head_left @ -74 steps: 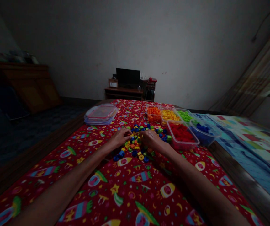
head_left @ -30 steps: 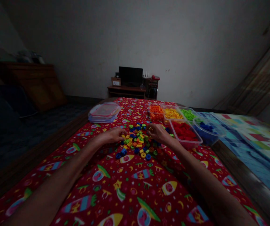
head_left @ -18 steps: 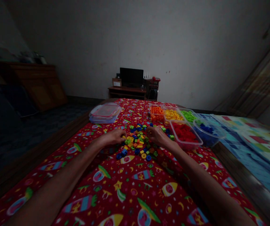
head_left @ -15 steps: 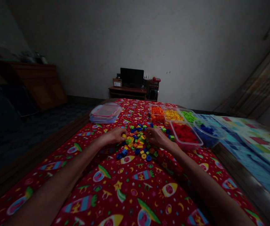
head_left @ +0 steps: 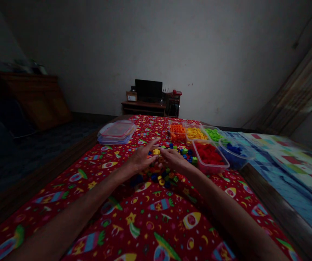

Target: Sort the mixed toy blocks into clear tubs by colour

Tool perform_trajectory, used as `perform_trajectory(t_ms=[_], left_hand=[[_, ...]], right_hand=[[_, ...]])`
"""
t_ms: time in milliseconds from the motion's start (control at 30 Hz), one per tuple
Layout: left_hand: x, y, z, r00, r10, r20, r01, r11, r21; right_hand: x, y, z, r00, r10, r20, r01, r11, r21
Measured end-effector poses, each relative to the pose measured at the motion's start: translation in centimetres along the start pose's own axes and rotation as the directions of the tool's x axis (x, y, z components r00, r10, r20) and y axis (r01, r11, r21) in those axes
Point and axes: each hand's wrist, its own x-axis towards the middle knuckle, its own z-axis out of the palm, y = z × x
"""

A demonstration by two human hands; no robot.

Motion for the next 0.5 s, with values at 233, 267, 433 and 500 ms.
perform_trajectory(t_ms=[233, 267, 433, 500], left_hand=[[-0.6, -1.0, 2.3, 0.991, 0.061, 0.120, -0.062, 0.998, -0.001], [-0.5, -1.1, 2.3, 0.989, 0.070, 0.130, -0.071, 0.997, -0.001], [0.1, -1.9, 0.4, 0.997, 0.021, 0.077, -0.027, 0.997, 0.070], [0.2, -2.9, -0.5, 0.999, -0.040, 0.031, 0.036, 0.993, 0.111]], right_hand=[[0.6, 1.5, 0.0, 0.999, 0.017, 0.031, -0.016, 0.999, -0.027], [0.6, 1.4, -0.2, 1.000, 0.006, 0.022, -0.005, 0.998, -0.062], [-0.1, -0.5, -1.3, 0.999, -0.027, -0.033, 0.018, 0.970, -0.242], [-0.6, -1.6, -2.0, 0.998, -0.055, -0.035, 0.041, 0.943, -0.330]])
